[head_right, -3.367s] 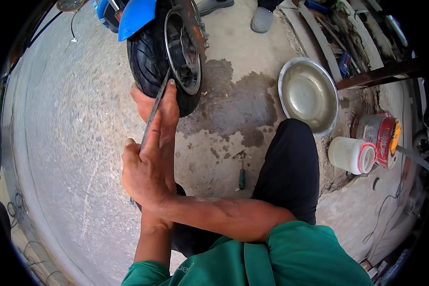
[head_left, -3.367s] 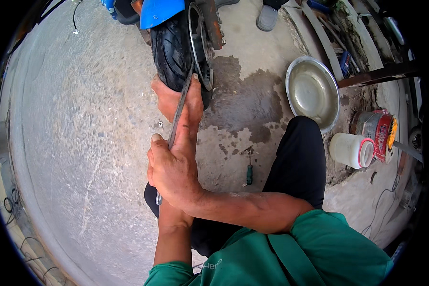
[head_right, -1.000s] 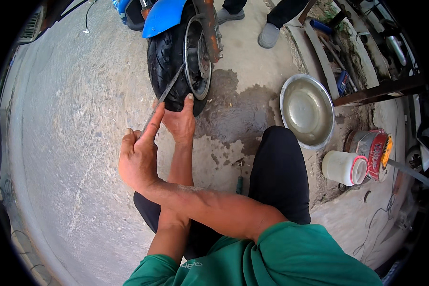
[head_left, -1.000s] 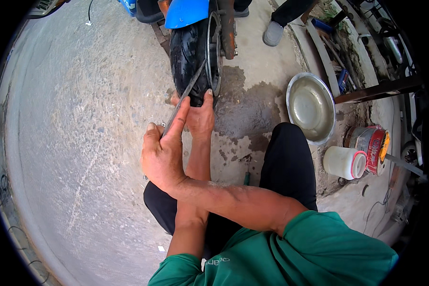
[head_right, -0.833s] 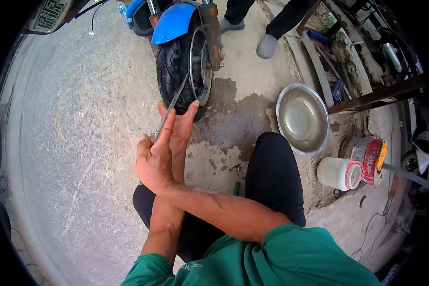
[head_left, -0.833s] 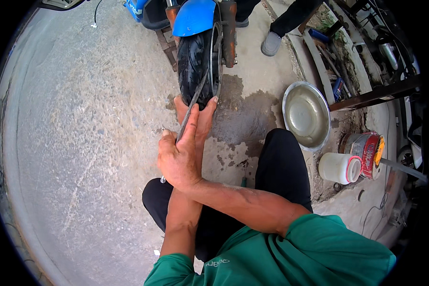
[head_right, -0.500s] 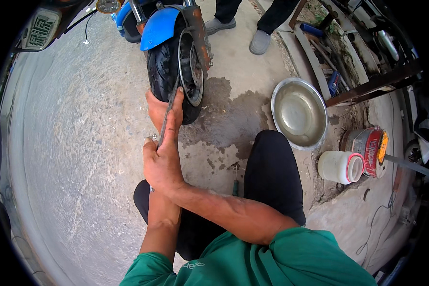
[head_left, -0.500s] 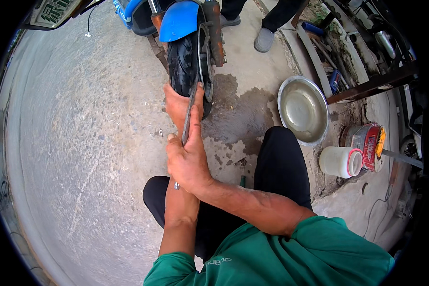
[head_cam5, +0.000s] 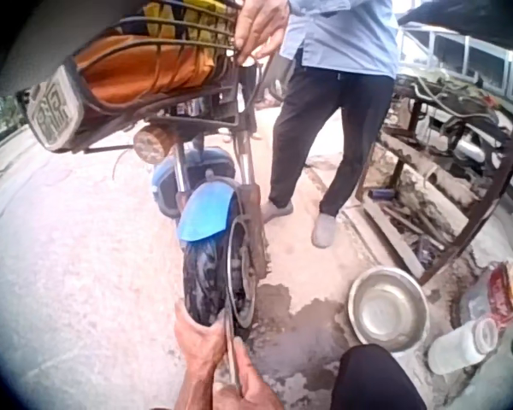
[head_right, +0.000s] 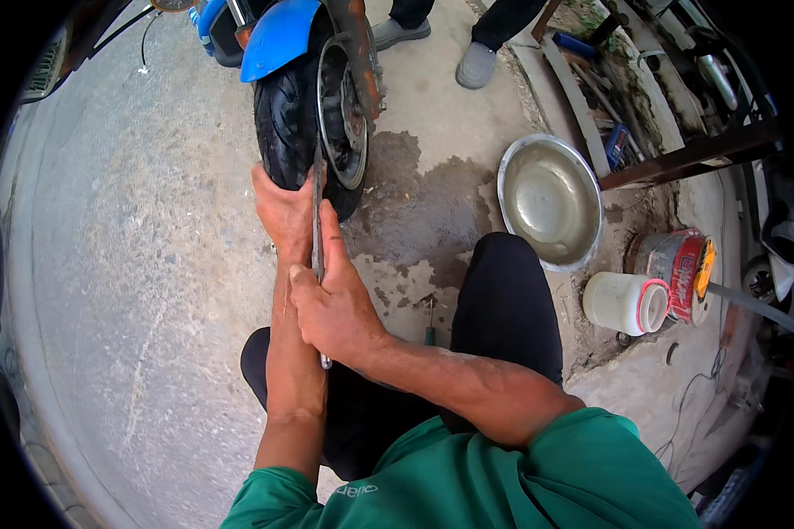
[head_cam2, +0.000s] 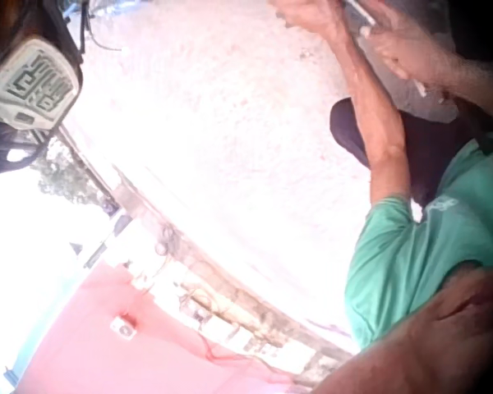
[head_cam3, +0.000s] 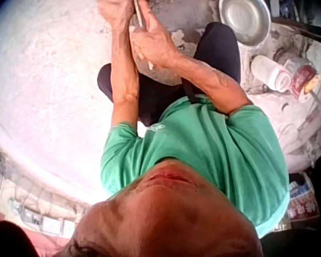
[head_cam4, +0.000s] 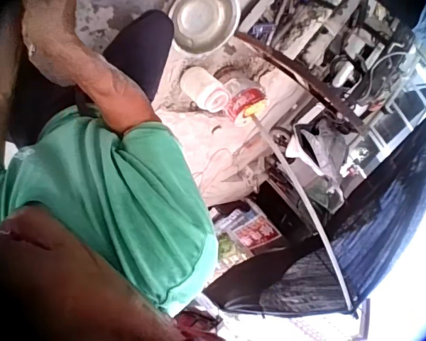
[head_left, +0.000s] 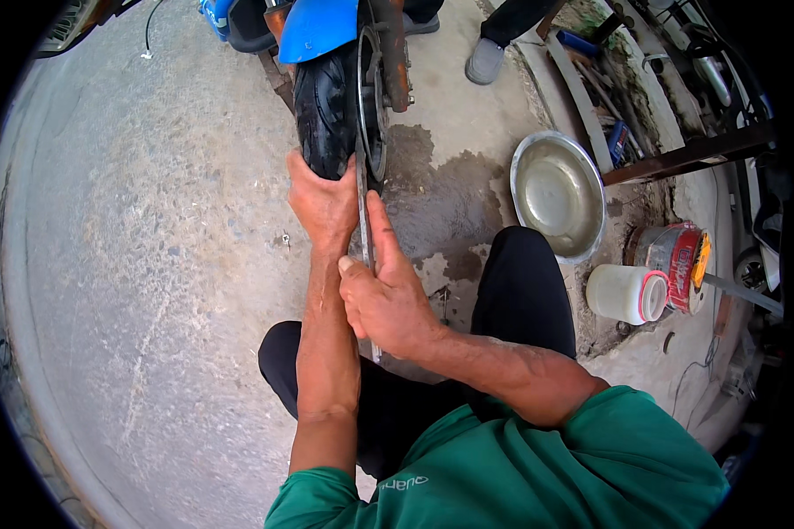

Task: The person uses a tire lever to pry the bead of a motorcycle tire onto the rim, working around the circumference of the wheel. They repeatedly insert the lever, rotate the tire, and push the bead into place by hand.

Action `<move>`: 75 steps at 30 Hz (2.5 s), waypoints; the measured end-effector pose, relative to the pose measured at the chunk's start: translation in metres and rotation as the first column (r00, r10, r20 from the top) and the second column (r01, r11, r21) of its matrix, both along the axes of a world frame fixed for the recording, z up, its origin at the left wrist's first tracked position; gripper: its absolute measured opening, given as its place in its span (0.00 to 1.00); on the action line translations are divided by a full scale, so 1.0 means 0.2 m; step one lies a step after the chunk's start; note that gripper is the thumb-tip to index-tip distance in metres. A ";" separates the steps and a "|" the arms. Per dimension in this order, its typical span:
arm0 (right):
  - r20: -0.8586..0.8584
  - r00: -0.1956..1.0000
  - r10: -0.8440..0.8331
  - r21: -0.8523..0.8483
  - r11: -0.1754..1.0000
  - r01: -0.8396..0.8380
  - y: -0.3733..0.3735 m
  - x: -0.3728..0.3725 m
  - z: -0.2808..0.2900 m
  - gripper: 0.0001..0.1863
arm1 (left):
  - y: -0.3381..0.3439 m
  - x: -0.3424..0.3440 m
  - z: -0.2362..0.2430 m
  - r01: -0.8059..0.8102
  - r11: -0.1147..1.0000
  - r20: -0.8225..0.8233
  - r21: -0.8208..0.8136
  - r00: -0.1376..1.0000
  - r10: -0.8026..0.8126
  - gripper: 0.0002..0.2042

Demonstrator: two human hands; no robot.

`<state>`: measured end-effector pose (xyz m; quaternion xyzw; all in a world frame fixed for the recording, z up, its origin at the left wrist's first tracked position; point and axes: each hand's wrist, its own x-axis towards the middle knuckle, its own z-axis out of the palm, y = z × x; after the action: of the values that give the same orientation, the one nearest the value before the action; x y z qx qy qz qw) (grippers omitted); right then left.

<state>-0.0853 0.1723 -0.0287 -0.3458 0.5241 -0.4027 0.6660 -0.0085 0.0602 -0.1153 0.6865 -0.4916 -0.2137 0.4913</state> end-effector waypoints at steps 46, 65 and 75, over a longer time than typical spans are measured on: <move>-0.313 0.909 -0.275 -0.469 0.877 0.104 -0.10 0.19 -0.14 0.42 | 0.04 -0.16 -0.18 -0.113 0.991 -0.240 -0.066 0.966 0.094 0.34; 0.308 0.814 0.492 0.303 0.761 -0.574 -0.71 -0.98 0.45 0.34 | 0.03 -0.13 -0.08 0.040 0.994 -0.014 -0.100 0.999 -0.041 0.32; 0.214 0.911 0.352 0.128 0.915 -0.383 -0.35 -0.95 0.22 0.24 | 0.01 -0.04 0.02 0.071 0.996 0.040 -0.057 0.997 -0.068 0.31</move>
<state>-0.2748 0.1029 0.0153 -0.3421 0.4168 -0.2551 0.8026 -0.0172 0.0620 -0.1112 0.6583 -0.5304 -0.2034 0.4940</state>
